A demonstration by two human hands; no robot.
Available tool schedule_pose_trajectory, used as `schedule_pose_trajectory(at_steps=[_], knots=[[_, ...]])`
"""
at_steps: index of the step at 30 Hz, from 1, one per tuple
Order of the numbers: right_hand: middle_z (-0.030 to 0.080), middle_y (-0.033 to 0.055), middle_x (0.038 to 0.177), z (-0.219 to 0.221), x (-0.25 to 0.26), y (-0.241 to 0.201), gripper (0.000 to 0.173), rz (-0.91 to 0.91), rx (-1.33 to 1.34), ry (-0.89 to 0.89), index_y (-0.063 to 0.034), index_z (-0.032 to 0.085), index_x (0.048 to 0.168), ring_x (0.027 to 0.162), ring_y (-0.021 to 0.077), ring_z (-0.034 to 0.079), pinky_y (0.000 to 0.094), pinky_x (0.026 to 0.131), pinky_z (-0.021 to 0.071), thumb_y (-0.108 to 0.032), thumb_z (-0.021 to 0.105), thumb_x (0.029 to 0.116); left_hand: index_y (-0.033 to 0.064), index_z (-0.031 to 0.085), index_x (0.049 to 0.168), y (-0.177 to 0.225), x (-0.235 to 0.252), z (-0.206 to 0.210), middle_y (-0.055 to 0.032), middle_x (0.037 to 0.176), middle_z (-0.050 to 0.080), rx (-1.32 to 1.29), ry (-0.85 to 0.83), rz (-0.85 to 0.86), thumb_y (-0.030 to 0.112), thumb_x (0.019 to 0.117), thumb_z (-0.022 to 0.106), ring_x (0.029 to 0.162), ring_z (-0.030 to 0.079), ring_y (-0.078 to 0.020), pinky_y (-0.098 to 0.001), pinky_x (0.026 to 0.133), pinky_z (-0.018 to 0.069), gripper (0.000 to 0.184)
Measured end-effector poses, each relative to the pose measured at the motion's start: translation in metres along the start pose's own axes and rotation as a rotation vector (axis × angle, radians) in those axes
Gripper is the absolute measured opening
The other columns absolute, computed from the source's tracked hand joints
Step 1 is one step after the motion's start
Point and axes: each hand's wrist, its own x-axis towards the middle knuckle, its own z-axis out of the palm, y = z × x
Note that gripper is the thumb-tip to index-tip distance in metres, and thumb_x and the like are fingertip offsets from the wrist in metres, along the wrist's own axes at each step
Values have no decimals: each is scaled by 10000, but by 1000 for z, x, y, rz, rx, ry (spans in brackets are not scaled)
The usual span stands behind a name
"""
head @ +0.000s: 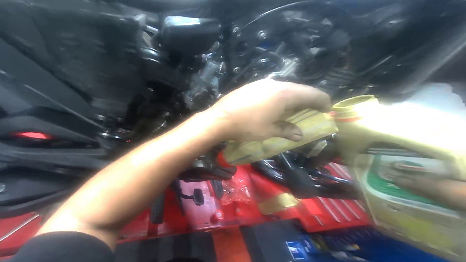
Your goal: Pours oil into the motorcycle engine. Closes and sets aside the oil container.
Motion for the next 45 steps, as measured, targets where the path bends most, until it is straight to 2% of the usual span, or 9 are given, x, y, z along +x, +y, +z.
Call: schedule_pose_trajectory(at_steps=[9, 11, 16, 26, 29, 31, 36, 42, 45], knots=[[712, 128, 939, -12, -5, -3, 586, 16, -167, -2, -84, 636, 1250, 770, 263, 703, 504, 671, 595, -334, 819, 753, 108, 704, 1265, 0, 0, -1, -25, 1264, 717, -27, 3, 6, 230, 919, 778, 1172, 670, -89, -315, 1038, 548, 374], [670, 174, 967, -8, -3, -19, 520, 159, -185, 51, -31, 646, 1205, 847, 305, 646, 517, 801, 536, -162, 856, 747, 102, 702, 1273, 0, 0, -1, -37, 1288, 710, -22, 5, 9, 231, 922, 775, 1198, 661, -100, -319, 1053, 538, 381], [671, 154, 960, -20, 10, 17, 636, -67, -383, 48, -96, 610, 1282, 786, 342, 675, 598, 623, 553, -272, 836, 714, 97, 705, 1263, 2, -1, 1, -44, 1293, 706, -9, 15, 19, 231, 918, 779, 1214, 655, -111, -319, 1061, 533, 378], [650, 248, 1048, -21, 10, 4, 811, -189, -531, 148, -59, 548, 1392, 856, 459, 657, 688, 678, 503, -398, 776, 691, 101, 693, 1281, 0, 1, 4, -46, 1330, 688, -9, 5, 4, 239, 928, 770, 1249, 635, -115, -320, 1081, 519, 387], [679, 190, 1029, -16, 9, 11, 853, -115, -528, 119, -85, 506, 1432, 880, 408, 682, 664, 711, 533, -413, 786, 697, 103, 689, 1286, -1, 1, 5, -45, 1327, 689, -6, 14, 6, 246, 931, 767, 1264, 627, -114, -323, 1098, 510, 391], [706, 161, 945, -8, -1, -13, 711, 77, -432, 84, -111, 590, 1328, 848, 376, 708, 636, 704, 553, -345, 878, 721, 108, 691, 1288, -1, -1, 6, -38, 1321, 692, -7, 23, -8, 252, 931, 769, 1249, 634, -109, -326, 1085, 518, 393], [722, 70, 852, 20, -25, -8, 575, 150, -192, 95, -143, 662, 1191, 708, 252, 713, 524, 596, 582, -458, 799, 729, 88, 691, 1283, -2, -2, 6, -45, 1299, 702, -22, 42, -2, 241, 931, 767, 1217, 652, -113, -331, 1066, 530, 392], [727, 51, 832, 63, -47, 0, 526, 184, -19, 204, -146, 661, 1185, 656, 209, 707, 469, 571, 580, -478, 786, 796, 88, 677, 1297, -1, -3, 10, -26, 1195, 733, -52, 52, -42, 251, 934, 761, 1096, 692, -85, -308, 988, 572, 406], [733, -7, 918, 86, -64, 5, 642, 180, -31, 216, -238, 639, 1263, 715, 164, 716, 459, 600, 603, -575, 765, 731, 76, 631, 1338, -1, -6, 15, -26, 1223, 716, -63, 61, -69, 269, 928, 773, 1121, 682, -75, -295, 1002, 576, 475]])
